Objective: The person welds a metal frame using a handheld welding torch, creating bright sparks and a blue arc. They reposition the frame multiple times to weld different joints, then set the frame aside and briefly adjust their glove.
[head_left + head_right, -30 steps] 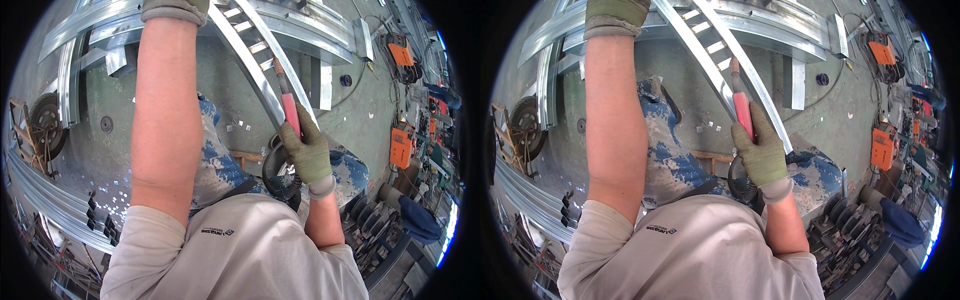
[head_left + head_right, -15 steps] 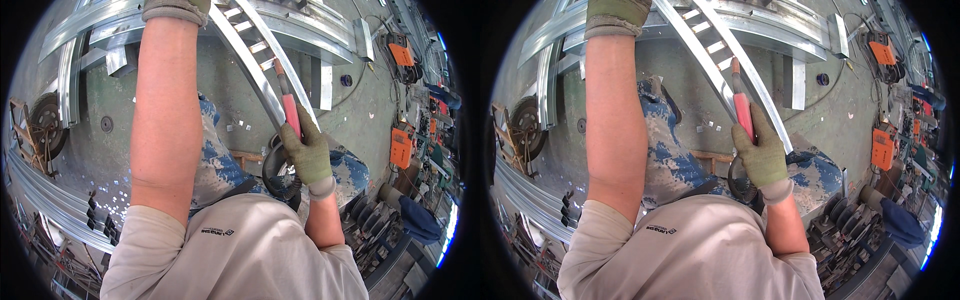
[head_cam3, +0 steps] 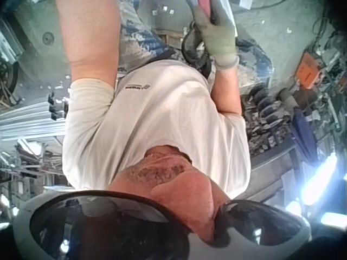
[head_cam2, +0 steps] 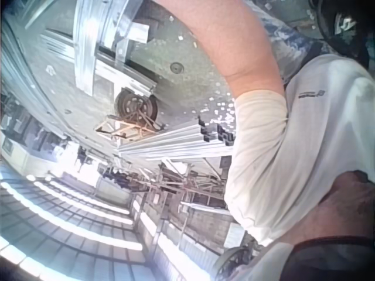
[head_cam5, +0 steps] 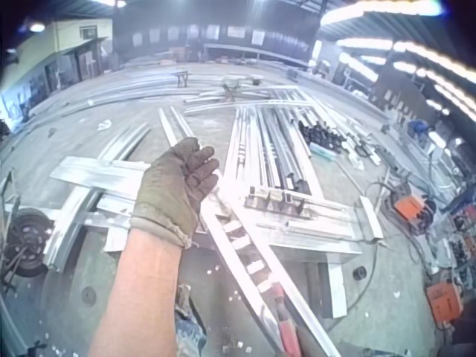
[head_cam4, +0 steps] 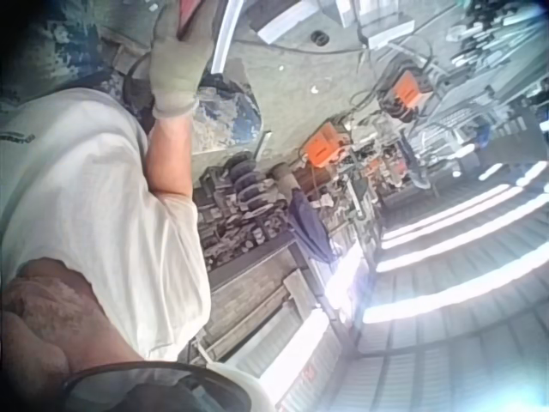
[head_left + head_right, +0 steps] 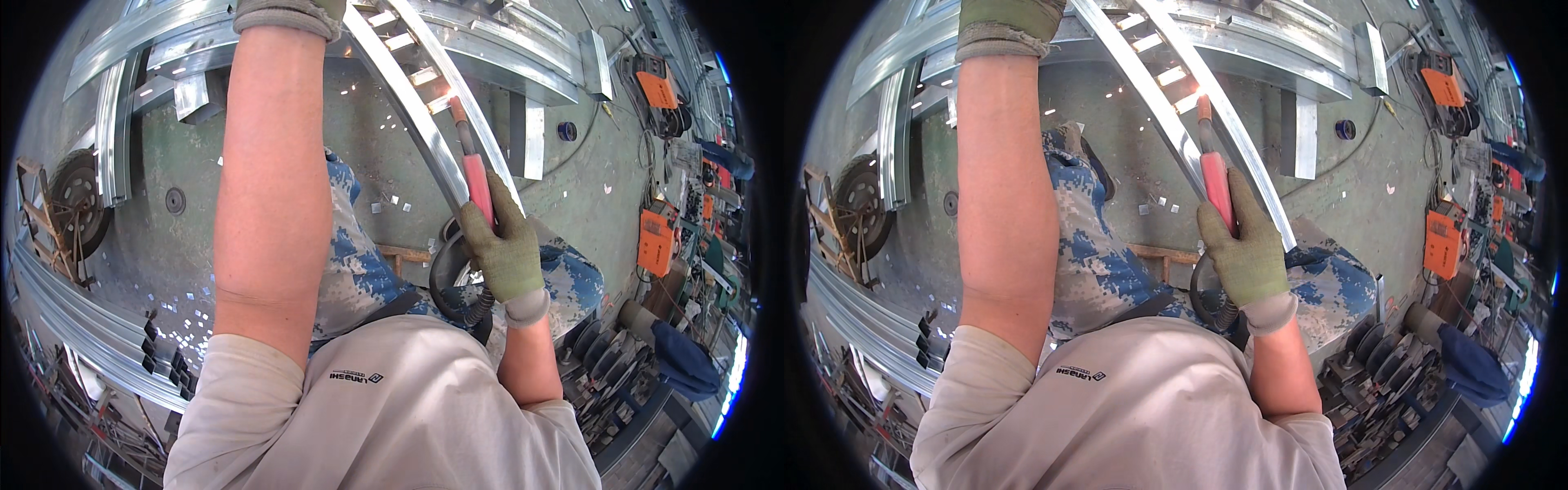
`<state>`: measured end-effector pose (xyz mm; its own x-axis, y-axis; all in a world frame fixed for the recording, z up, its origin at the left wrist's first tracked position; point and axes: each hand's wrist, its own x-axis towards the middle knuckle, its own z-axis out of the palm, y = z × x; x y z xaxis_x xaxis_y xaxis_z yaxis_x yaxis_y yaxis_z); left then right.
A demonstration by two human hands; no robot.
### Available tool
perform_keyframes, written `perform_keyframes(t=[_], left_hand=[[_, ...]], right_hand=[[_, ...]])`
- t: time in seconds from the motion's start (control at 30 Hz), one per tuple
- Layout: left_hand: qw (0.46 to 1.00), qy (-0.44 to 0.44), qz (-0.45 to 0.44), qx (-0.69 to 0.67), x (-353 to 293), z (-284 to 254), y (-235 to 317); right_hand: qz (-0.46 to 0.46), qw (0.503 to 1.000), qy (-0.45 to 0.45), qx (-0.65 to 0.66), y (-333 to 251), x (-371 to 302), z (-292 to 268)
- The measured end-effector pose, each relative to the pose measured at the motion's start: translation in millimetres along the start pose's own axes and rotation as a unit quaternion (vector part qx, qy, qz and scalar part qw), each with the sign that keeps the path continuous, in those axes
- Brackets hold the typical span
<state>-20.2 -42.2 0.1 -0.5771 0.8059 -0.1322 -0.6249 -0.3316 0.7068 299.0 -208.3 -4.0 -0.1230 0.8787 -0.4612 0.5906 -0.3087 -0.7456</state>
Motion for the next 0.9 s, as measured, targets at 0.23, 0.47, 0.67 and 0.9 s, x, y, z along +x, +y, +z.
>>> perform_keyframes(t=[0.23,0.47,0.67,0.9], left_hand=[[1.000,-0.009,-0.004,0.005,5.1,-1.2,-1.8],[1.000,0.005,0.004,-0.001,-0.3,-3.3,10.4],[1.000,-0.015,-0.020,-0.009,14.3,-5.7,-4.4],[1.000,0.002,-0.003,-0.003,2.2,-0.9,0.6]], right_hand=[[-0.006,1.000,0.008,-0.006,7.3,1.4,-0.3],[-0.015,0.999,0.001,-0.033,1.5,0.1,-1.0],[0.007,1.000,0.009,-0.029,2.3,-1.1,-1.5],[-0.002,1.000,0.009,-0.018,7.5,-1.1,-1.9]])
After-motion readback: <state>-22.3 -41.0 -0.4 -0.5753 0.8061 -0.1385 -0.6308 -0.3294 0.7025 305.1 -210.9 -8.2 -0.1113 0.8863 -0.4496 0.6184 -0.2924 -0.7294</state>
